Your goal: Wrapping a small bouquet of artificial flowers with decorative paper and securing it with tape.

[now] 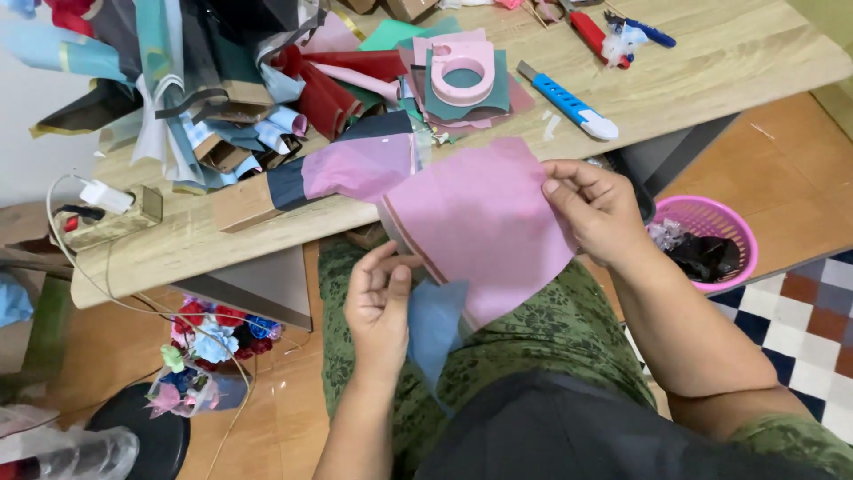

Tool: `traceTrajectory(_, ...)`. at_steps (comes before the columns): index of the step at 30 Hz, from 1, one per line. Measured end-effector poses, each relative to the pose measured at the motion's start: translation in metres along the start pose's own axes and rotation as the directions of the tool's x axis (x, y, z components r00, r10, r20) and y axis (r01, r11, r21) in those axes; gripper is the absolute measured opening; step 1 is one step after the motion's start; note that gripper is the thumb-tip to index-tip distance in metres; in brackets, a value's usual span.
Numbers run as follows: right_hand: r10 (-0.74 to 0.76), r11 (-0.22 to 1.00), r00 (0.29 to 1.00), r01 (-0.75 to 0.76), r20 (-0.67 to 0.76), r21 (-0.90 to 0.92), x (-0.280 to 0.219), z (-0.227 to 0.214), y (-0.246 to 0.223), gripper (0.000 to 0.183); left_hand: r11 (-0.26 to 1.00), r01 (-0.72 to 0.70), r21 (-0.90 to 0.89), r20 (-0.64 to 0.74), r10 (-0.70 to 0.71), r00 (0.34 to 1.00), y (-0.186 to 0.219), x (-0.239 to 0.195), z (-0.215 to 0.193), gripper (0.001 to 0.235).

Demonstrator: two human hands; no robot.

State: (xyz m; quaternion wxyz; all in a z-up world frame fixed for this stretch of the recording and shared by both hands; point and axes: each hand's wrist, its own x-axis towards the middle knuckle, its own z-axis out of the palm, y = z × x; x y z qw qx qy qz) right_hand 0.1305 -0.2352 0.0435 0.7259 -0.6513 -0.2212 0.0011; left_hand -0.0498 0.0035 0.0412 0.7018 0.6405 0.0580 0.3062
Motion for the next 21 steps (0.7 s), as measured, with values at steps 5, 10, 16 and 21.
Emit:
traceTrajectory(5, 0.010, 1.000, 1.000, -0.011, 0.001, 0.028, -0.006, 0.008, 0.019, 0.024, 0.939, 0.218, 0.267, 0.023, -0.232, 0.972, 0.000, 0.009, 0.001, 0.094)
traceTrajectory(10, 0.064, 0.992, 0.996, -0.057, -0.059, 0.112, 0.000, 0.003, 0.029, 0.024, 0.917, 0.392, 0.076, 0.066, -0.397, 0.916, -0.052, 0.014, -0.009, 0.024)
traceTrajectory(16, 0.077, 0.979, 0.997, -0.071, -0.021, 0.189, 0.001, 0.017, -0.010, 0.041, 0.936, 0.347, 0.063, 0.134, -0.352, 0.926, -0.041, 0.013, -0.009, 0.015)
traceTrajectory(21, 0.148, 0.976, 0.982, -0.164, 0.115, 0.144, 0.011, 0.009, -0.002, 0.040, 0.912, 0.393, -0.119, 0.419, -0.313, 0.852, -0.004, 0.010, 0.000, 0.050)
